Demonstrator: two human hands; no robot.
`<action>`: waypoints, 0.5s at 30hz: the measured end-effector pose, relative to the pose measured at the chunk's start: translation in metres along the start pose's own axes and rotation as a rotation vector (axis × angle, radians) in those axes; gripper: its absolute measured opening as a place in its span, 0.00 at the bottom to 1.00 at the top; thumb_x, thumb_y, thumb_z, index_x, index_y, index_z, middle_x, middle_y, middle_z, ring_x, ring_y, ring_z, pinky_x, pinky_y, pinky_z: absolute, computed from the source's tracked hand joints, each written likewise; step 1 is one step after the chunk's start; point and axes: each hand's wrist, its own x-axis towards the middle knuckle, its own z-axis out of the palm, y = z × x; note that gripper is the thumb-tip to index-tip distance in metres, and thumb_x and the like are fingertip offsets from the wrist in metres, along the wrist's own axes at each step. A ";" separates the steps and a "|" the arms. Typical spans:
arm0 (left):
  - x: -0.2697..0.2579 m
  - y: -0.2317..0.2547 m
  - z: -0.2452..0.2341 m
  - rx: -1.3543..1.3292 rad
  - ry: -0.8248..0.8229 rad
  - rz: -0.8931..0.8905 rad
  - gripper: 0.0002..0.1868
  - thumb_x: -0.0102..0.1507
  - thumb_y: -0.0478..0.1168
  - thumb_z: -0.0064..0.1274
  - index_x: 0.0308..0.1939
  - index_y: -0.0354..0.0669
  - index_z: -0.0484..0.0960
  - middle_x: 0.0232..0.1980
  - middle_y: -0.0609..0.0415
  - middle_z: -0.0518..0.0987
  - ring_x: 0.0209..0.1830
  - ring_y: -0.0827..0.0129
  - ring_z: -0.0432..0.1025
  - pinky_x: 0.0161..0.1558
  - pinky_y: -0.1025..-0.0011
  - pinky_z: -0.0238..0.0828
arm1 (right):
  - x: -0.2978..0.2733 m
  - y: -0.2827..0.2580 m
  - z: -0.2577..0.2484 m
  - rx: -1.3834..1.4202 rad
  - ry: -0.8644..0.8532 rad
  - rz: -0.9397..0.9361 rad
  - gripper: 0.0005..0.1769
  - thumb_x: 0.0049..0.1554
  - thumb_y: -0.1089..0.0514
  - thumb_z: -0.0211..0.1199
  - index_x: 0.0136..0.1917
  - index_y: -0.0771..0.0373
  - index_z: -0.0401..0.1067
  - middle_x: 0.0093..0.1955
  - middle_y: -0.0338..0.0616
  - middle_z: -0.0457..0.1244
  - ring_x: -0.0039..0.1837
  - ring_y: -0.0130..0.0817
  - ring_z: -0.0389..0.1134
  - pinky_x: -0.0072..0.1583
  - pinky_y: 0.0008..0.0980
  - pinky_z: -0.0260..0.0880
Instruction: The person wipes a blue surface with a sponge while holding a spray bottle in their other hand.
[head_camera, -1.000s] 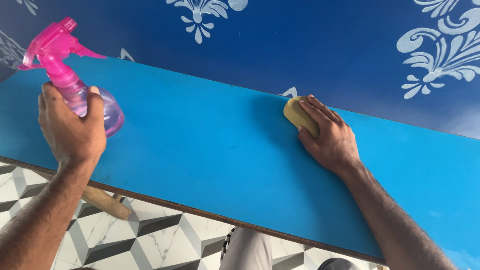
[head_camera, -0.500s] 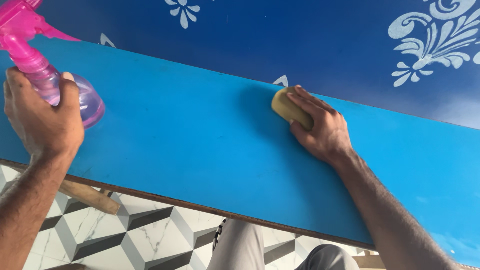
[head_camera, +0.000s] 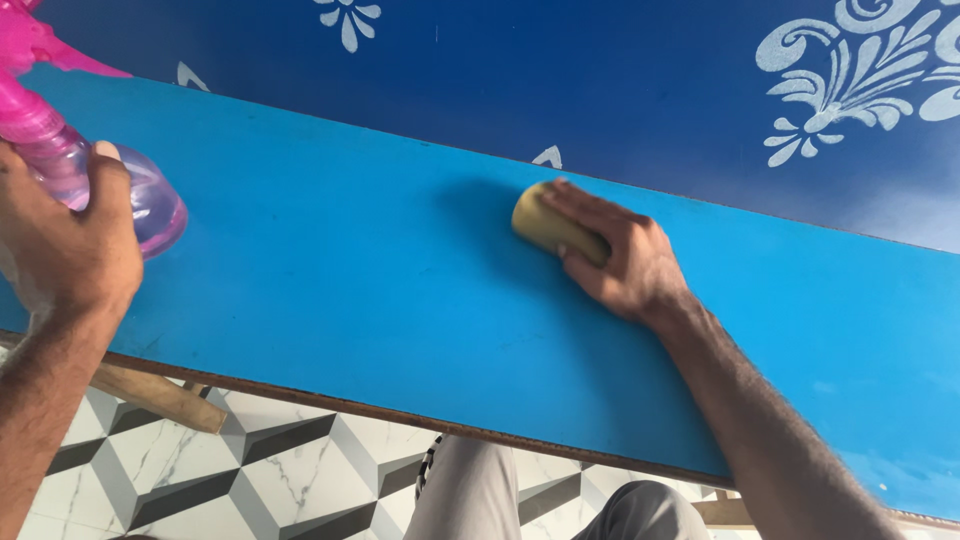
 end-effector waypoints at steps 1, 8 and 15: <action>0.000 0.002 0.000 -0.011 -0.002 -0.013 0.17 0.75 0.37 0.49 0.65 0.33 0.67 0.58 0.47 0.76 0.57 0.61 0.75 0.61 0.61 0.74 | 0.003 0.002 0.004 -0.062 0.022 0.079 0.34 0.54 0.57 0.61 0.74 0.55 0.66 0.80 0.46 0.56 0.76 0.49 0.61 0.71 0.46 0.64; 0.001 0.009 -0.003 0.064 0.050 0.007 0.14 0.73 0.36 0.52 0.59 0.33 0.69 0.54 0.48 0.74 0.55 0.60 0.73 0.59 0.57 0.71 | 0.007 0.007 0.007 -0.314 0.222 0.140 0.34 0.56 0.56 0.64 0.75 0.61 0.66 0.78 0.51 0.57 0.76 0.53 0.59 0.72 0.49 0.62; 0.005 0.011 -0.006 0.073 0.039 -0.004 0.13 0.72 0.37 0.52 0.56 0.33 0.69 0.55 0.47 0.72 0.56 0.61 0.73 0.58 0.58 0.71 | 0.006 0.004 0.001 0.036 0.073 0.032 0.33 0.56 0.57 0.61 0.74 0.59 0.67 0.78 0.50 0.59 0.75 0.51 0.63 0.73 0.47 0.65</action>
